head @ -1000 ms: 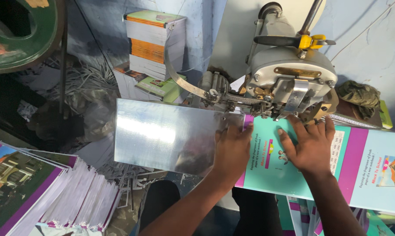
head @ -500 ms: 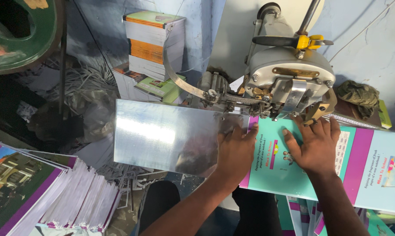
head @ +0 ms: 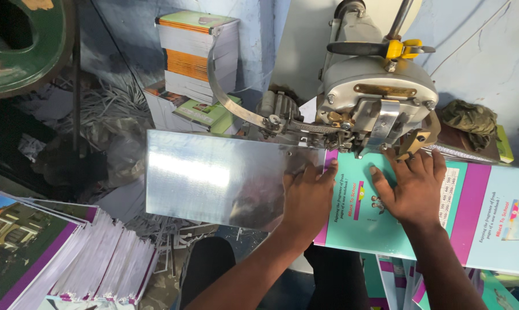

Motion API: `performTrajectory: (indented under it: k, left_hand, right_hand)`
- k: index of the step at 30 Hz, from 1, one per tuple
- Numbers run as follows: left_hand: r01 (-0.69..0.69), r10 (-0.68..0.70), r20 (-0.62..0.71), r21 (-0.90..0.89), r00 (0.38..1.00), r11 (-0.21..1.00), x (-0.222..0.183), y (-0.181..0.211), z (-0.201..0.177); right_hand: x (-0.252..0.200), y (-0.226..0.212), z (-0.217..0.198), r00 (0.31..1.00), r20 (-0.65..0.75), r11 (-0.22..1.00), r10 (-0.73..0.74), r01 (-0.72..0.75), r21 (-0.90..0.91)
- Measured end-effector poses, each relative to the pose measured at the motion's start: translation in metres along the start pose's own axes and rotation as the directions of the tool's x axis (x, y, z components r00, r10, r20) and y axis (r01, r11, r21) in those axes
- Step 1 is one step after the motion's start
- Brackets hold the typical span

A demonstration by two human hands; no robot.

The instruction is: The person feeds printed book covers into a sewing machine to stitch the spine, then removes the bound book and stacks it. This process is repeated for several covers throughout the clip.

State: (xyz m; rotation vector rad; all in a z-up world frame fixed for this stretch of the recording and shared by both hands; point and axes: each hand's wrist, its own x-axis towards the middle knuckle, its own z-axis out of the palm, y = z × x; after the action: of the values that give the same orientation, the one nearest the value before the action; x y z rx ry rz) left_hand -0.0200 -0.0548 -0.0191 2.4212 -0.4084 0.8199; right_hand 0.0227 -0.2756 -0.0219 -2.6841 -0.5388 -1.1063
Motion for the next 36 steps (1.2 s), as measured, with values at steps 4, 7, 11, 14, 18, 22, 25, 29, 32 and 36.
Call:
performTrajectory:
  k: [4,7,11,14,18,22,25,29,32,36]
  left_hand:
    - [-0.018,0.018,-0.027,0.027,0.999,0.999,0.000,0.000,0.001]
    - [-0.007,0.007,0.002,0.031,1.000,0.999,0.001,0.000,0.001]
    - [-0.004,0.004,0.009,0.050,1.000,0.999,0.001,0.000,0.001]
    - [-0.006,0.006,-0.004,0.046,1.000,0.999,0.002,0.001,0.003]
    - [-0.011,0.011,-0.002,0.073,1.000,0.997,0.004,0.003,0.003]
    - [-0.024,0.022,0.027,0.085,0.999,0.996,0.004,0.005,0.002]
    - [-0.024,0.019,0.056,0.099,0.998,0.995,0.004,0.007,0.004]
    - [0.004,-0.013,0.094,0.104,0.995,0.995,0.003,0.011,0.012]
    - [-0.041,0.037,0.042,0.096,0.998,0.995,0.003,0.016,0.019]
    - [-0.047,0.041,0.049,0.125,0.998,0.991,0.004,0.023,0.025]
  right_hand:
    - [0.002,-0.002,-0.004,1.000,0.011,1.000,0.006,-0.006,0.019]
    - [-0.001,0.001,-0.008,0.999,-0.029,0.992,-0.027,0.030,0.119]
    - [0.002,0.010,-0.002,0.993,-0.113,0.969,0.031,-0.002,0.247]
    - [0.003,0.018,0.003,0.984,-0.162,0.972,0.070,-0.030,0.233]
    - [0.006,0.039,-0.004,0.986,0.063,0.957,0.154,-0.165,0.240]
    - [0.011,0.086,-0.018,0.809,0.514,0.898,0.287,-0.413,0.149]
    - [0.020,0.131,-0.023,0.853,0.521,0.988,0.013,-0.092,0.126]
    - [0.029,0.175,-0.030,0.465,0.809,0.887,0.359,-0.439,-0.141]
    - [0.033,0.187,-0.038,0.403,0.853,0.898,0.333,-0.411,-0.156]
    - [0.033,0.192,-0.047,0.387,0.842,0.876,0.374,-0.447,-0.184]
